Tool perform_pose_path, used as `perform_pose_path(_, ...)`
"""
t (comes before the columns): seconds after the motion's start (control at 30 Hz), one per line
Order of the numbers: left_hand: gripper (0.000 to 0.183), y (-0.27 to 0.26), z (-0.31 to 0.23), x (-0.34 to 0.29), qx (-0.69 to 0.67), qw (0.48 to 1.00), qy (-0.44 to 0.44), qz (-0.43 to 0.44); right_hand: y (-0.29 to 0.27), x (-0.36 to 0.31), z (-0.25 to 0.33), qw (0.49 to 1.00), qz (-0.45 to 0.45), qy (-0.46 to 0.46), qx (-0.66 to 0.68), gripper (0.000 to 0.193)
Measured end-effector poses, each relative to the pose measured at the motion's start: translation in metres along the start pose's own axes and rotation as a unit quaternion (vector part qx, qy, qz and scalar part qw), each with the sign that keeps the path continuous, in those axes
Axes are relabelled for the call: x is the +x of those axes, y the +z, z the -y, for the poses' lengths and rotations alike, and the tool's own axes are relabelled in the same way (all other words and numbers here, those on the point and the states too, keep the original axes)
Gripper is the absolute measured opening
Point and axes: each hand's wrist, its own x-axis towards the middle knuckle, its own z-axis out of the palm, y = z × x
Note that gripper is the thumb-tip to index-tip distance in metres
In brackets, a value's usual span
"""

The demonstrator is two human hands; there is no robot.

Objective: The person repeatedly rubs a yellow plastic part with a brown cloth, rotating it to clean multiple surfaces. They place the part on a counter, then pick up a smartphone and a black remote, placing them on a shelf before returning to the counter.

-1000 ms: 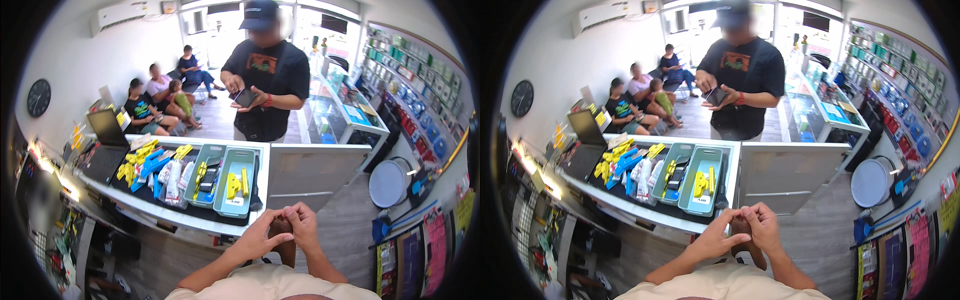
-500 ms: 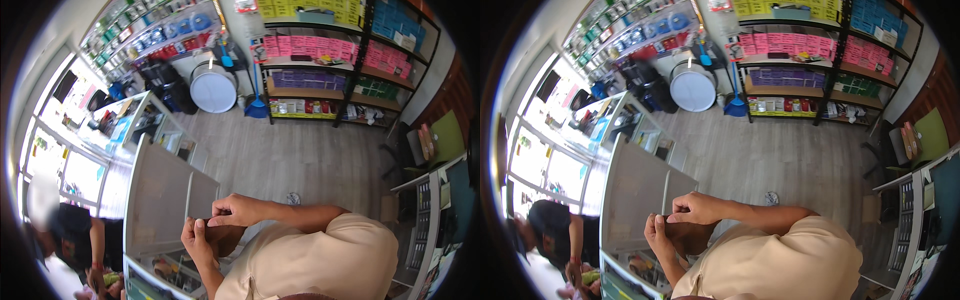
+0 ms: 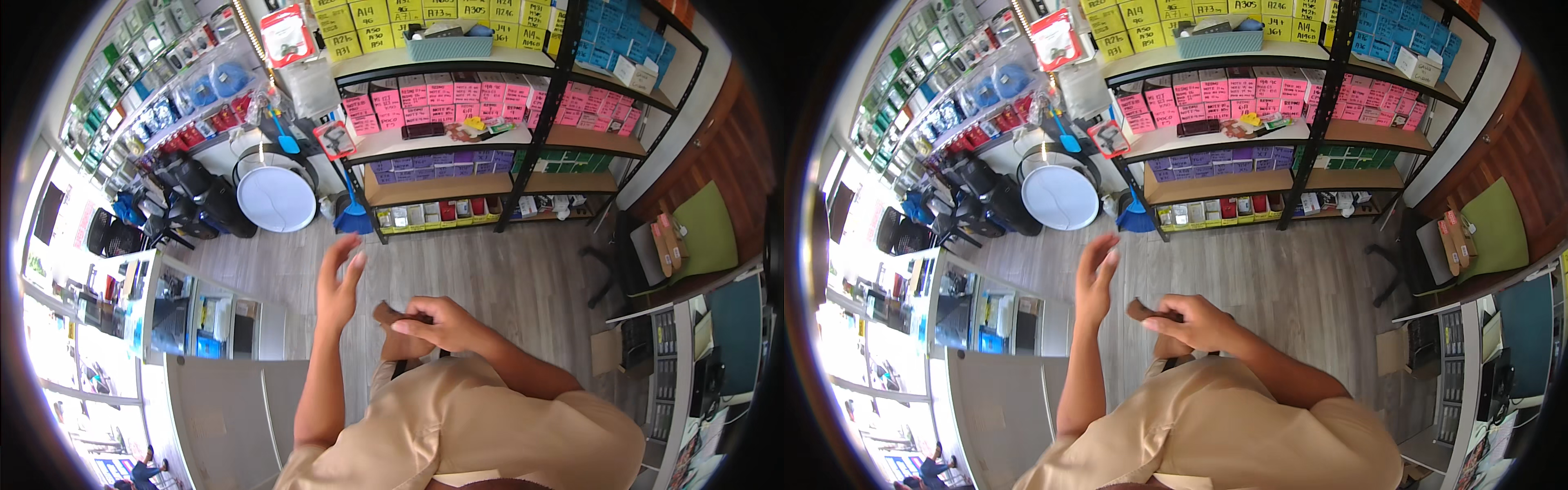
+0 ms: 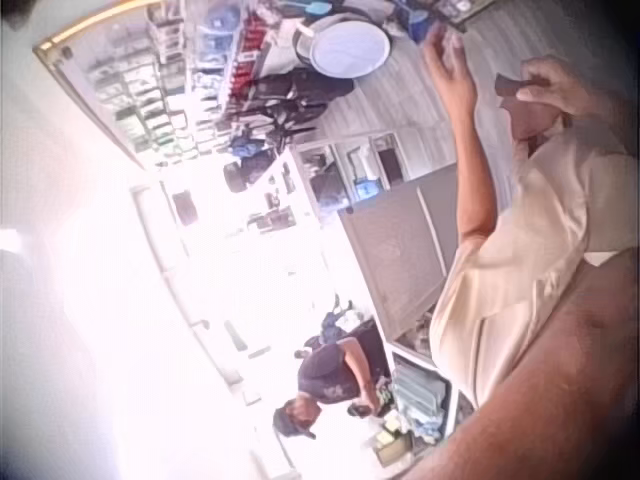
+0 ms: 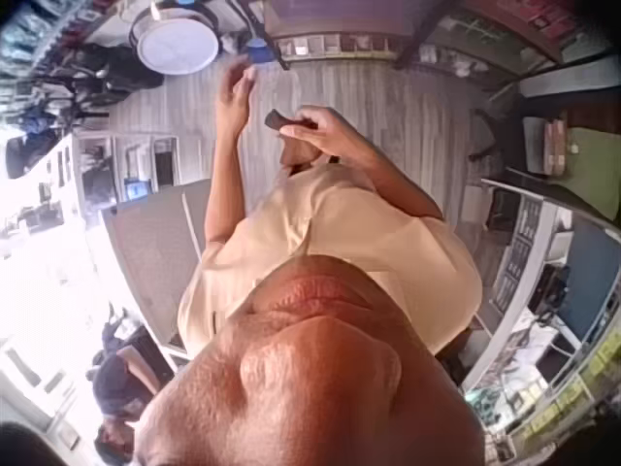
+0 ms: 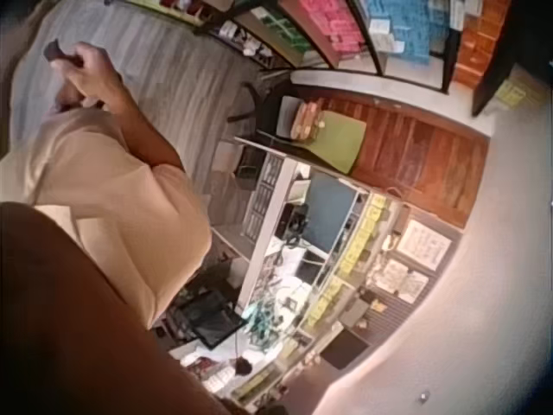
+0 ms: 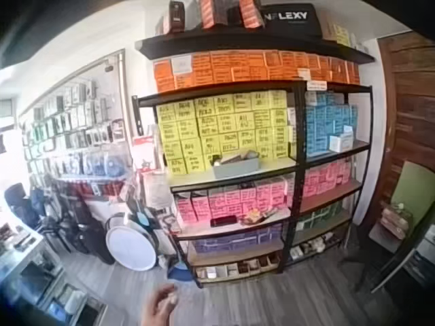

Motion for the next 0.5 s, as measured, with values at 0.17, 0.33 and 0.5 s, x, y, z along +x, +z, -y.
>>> perform_pose_path(0.17, 0.046, 0.074, 0.106, 0.221, 0.151, 0.980, 0.081, 0.098, -0.050, 0.032, -0.042, 0.982, -0.156, 0.069, 0.078, 0.031)
perform_pose_path(0.33, 0.057, 0.147, 0.216, 0.414, 0.261, 0.933, 0.143, 0.203, -0.103, 0.088, -0.062, 0.924, -0.315, 0.141, 0.166, 0.026)
perform_pose_path(0.5, 0.081, 0.191, 0.305, 0.512, 0.394, 0.849, 0.192, 0.295, -0.152, 0.146, -0.041, 0.848, -0.468, 0.164, 0.188, 0.027)
